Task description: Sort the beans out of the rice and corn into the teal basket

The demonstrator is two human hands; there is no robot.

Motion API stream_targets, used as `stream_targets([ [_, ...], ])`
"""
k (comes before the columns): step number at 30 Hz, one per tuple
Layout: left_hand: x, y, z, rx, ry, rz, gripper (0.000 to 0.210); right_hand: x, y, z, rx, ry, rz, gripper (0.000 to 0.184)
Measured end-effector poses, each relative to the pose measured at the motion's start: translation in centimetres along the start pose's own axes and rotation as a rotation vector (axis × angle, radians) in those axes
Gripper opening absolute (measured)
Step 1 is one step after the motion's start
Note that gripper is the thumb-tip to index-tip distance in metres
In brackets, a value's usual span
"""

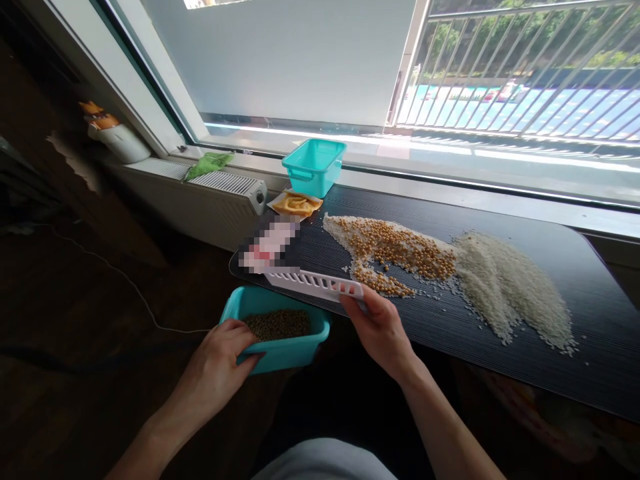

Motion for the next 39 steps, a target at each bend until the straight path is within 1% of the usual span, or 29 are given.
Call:
stream_targets([
  [2,-0.1,-0.6,-0.2,-0.009,0.029,-0.019,0.014,-0.9,0.0,2.8,-0.001,-0.148,0.001,0.020],
  [3,-0.2,-1.0,-0.5,-0.020,0.054,-0.031,0.014,-1.5,-0.1,4.6,-0.005,-0.246,-0.001,0.018],
  [5,-0.3,-2.1,-1.1,-0.053,0.109,-0.052,0.016,-3.1,-0.6,8.5,-0.028,-0.485,-0.030,0.017],
  [6,-0.3,-2.7,-1.5,-0.074,0.139,-0.057,0.018,-4.1,-0.9,10.2,-0.051,-0.570,-0.053,0.018],
  [7,-0.3,-3.3,-1.8,-0.095,0.162,-0.064,0.019,-5.0,-1.1,11.8,-0.087,-0.623,-0.078,0.019],
  [9,-0.3,-4.8,-2.5,-0.131,0.197,-0.083,0.020,-6.6,-1.4,14.2,-0.154,-0.690,-0.132,0.023],
  [12,0.0,-7.0,-3.4,-0.179,0.248,-0.123,0.022,-8.1,-1.5,16.2,-0.237,-0.752,-0.188,0.027],
  [14,0.3,-8.2,-3.7,-0.208,0.264,-0.140,0.021,-8.3,-1.6,16.6,-0.255,-0.761,-0.197,0.028],
  [17,0.6,-9.6,-4.1,-0.251,0.285,-0.145,0.020,-7.9,-2.0,16.4,-0.239,-0.724,-0.177,0.027],
  [23,1.0,-11.2,-4.8,-0.286,0.294,-0.179,0.024,-7.7,-2.2,16.3,-0.253,-0.637,-0.164,0.024],
  [29,1.6,-12.0,-4.8,-0.293,0.305,-0.216,0.024,-8.2,-1.0,16.5,-0.253,-0.589,-0.128,0.013],
  [32,1.8,-12.1,-4.7,-0.295,0.300,-0.225,0.024,-8.2,-0.7,16.6,-0.263,-0.573,-0.131,0.013],
  [36,1.8,-12.1,-4.8,-0.304,0.299,-0.230,0.023,-8.6,-0.7,16.7,-0.286,-0.519,-0.135,0.014],
  [39,1.7,-12.0,-4.9,-0.322,0.289,-0.224,0.023,-9.3,-0.9,17.0,-0.300,-0.558,-0.120,0.015],
])
Point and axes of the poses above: each hand's wrist, its own x-axis towards the middle knuckle, its own z-axis out of the back of the hand, y = z × x, the point moved 5 cm from there along x, towards the middle knuckle, and after that the axes turned 6 degrees about -y, right-handed, at the moved point
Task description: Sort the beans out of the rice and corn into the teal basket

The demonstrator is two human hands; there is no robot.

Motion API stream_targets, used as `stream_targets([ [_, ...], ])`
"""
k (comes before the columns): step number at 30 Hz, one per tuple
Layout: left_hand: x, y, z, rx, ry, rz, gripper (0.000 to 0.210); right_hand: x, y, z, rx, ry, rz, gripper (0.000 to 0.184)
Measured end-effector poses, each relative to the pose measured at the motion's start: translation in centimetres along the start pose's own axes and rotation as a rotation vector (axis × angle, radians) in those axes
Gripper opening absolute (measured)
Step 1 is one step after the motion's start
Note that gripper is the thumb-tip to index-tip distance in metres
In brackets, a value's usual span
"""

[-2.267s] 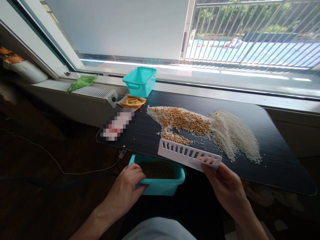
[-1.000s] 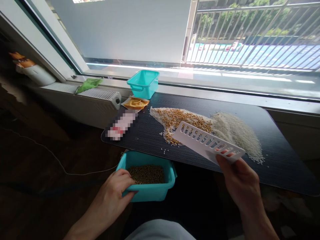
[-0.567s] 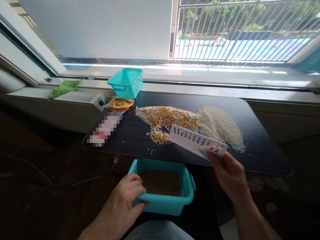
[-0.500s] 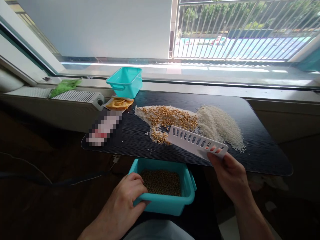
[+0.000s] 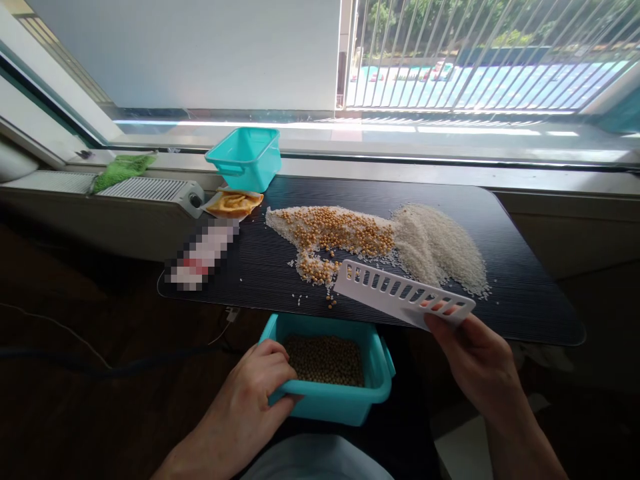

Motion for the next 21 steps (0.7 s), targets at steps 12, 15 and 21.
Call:
stream_targets([
  [12,-0.1,0.2,0.2,-0.028,-0.003,0.012,0.023,-1.3,-0.8,0.5,0.009,0.161,-0.072,0.022],
  [15,0.0,0.2,0.2,-0.027,-0.005,0.019,0.022,-1.3,-0.4,0.5,0.016,0.189,-0.095,0.021],
  [21,0.0,0.2,0.3,-0.021,-0.002,0.025,0.021,-0.5,1.6,-2.9,0.110,0.206,-0.008,0.014],
])
Point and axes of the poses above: each hand's wrist, its own x-axis towards the middle knuckle, its own z-axis out of the back of the hand, y = z × x, the point moved 5 cm from there along x, towards the middle knuckle, and after that the axes turned 6 degrees about -y, right-handed, at the moved point
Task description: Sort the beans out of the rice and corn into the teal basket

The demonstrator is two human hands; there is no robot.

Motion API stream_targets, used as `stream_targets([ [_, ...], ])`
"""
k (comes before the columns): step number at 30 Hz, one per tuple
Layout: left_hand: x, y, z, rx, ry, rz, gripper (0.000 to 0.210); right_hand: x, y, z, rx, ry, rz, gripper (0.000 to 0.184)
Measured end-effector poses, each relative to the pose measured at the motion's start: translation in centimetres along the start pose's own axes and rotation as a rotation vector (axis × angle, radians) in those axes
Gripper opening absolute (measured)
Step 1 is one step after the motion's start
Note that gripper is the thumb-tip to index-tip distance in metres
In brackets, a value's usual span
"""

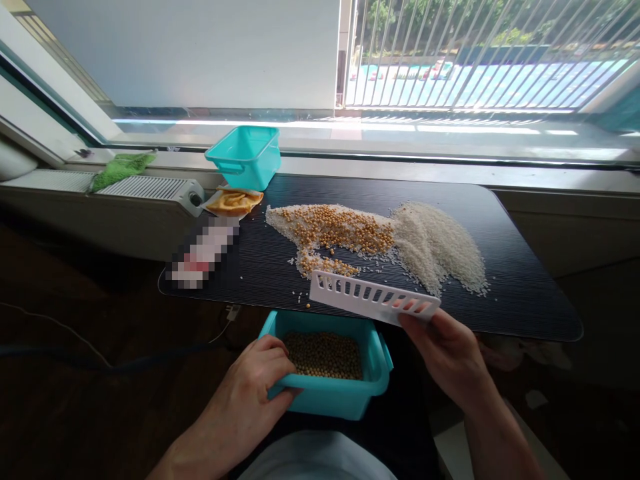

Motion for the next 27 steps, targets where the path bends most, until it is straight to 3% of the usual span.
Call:
stream_targets([
  [5,-0.2,0.1,0.1,-0.009,-0.012,0.012,0.020,0.2,0.1,-1.1,0.007,0.174,-0.028,0.018],
  [13,0.3,-0.2,-0.3,-0.001,0.001,0.000,0.023,-0.4,-2.6,2.1,-0.027,-0.176,-0.100,0.030],
  [19,0.6,-0.5,-0.8,0.008,0.026,-0.021,0.022,-0.5,-2.9,5.0,-0.093,-0.387,-0.110,0.028],
  [27,0.6,-0.8,-1.0,0.027,0.041,-0.025,0.021,0.8,-3.2,4.5,-0.027,-0.416,-0.183,0.032],
])
Point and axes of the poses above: each hand's wrist, its own x-axis towards the middle knuckle, its own z-axis out of the back of the hand, y = z × x, the point moved 5 cm from there along x, towards the middle knuckle, and after that the axes turned 6 degrees about -y, right-handed, at the moved point
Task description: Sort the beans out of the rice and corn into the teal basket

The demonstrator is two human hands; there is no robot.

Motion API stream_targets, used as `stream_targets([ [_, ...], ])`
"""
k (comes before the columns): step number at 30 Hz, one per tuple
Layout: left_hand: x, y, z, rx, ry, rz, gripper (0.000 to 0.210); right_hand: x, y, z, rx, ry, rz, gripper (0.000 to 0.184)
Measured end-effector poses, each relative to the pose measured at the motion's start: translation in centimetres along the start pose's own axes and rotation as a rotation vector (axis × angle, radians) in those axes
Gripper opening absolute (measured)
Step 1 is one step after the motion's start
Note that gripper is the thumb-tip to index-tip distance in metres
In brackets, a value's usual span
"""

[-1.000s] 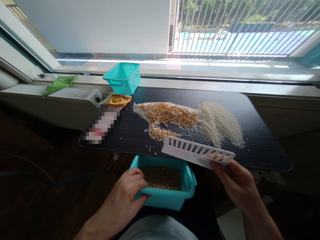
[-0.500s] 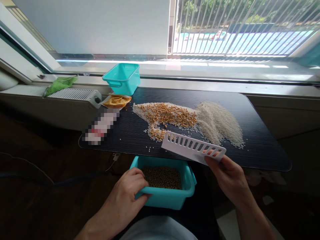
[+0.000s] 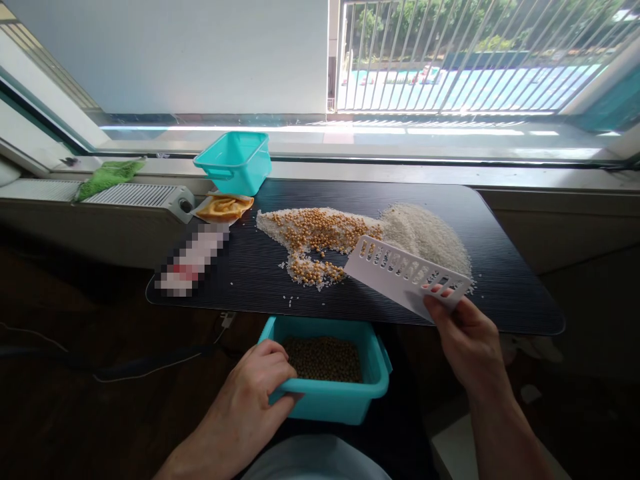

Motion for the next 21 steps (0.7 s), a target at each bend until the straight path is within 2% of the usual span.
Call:
stream_targets([
  [5,0.1,-0.3,0.1,0.026,-0.011,-0.012,0.022,-0.4,0.4,-0.4,0.033,0.078,0.009,0.029],
  [10,0.1,-0.2,-0.1,0.037,-0.018,-0.035,0.024,-0.4,0.5,-0.8,0.039,0.074,0.021,0.031],
  [14,0.1,-0.1,-0.2,0.028,-0.016,-0.027,0.024,-0.6,0.7,-1.2,0.035,0.140,0.038,0.030],
  [17,0.1,-0.1,-0.1,0.029,-0.020,-0.024,0.025,-0.9,1.2,-0.9,-0.010,0.178,0.038,0.027],
  [21,0.1,-0.2,0.0,0.026,-0.014,-0.022,0.024,-1.3,1.9,0.0,-0.028,0.166,0.053,0.023],
])
Point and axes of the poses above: each hand's wrist, its own x-axis towards the middle knuckle, its own z-axis out of the back of the hand, y = z × x, the point moved 5 cm from there along x, towards the middle knuckle, and after that the axes turned 6 degrees about -y, right-handed, at the moved point
